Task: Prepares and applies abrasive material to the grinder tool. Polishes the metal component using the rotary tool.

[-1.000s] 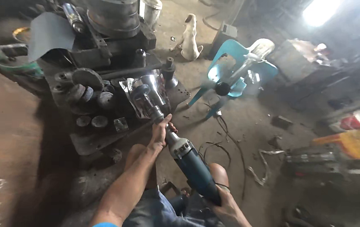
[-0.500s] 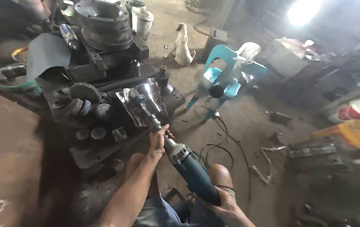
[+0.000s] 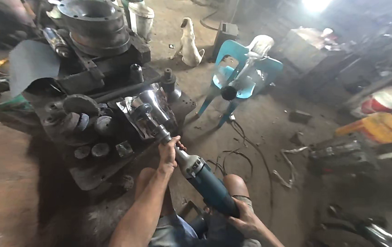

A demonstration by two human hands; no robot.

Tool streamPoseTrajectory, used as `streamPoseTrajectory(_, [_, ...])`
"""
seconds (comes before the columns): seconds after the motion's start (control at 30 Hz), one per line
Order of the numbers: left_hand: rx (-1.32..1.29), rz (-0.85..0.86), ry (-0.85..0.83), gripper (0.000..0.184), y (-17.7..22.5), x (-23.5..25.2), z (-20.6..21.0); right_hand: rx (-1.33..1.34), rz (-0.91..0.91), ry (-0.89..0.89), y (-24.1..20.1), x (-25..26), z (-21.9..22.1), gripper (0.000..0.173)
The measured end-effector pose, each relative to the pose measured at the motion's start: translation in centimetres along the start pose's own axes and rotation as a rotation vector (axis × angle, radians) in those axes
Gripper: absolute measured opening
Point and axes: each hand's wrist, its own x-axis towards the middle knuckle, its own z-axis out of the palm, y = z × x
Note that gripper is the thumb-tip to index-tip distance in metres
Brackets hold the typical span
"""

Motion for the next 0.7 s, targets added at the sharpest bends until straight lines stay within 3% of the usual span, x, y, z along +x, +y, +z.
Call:
streamPoseTrajectory(0.33, [0.055,-0.016,0.026,0.012,-0.3,0.3,0.5,0.013,0.034,-0.063,0.6,0.2,-0.7,0.041])
streamPoseTrajectory(0.7, [0.030,-0.013,-0.003,0.010,-0.2,-0.2,0.5,0.003,-0.079,0.003,1.8,-0.8,-0.7,0.049])
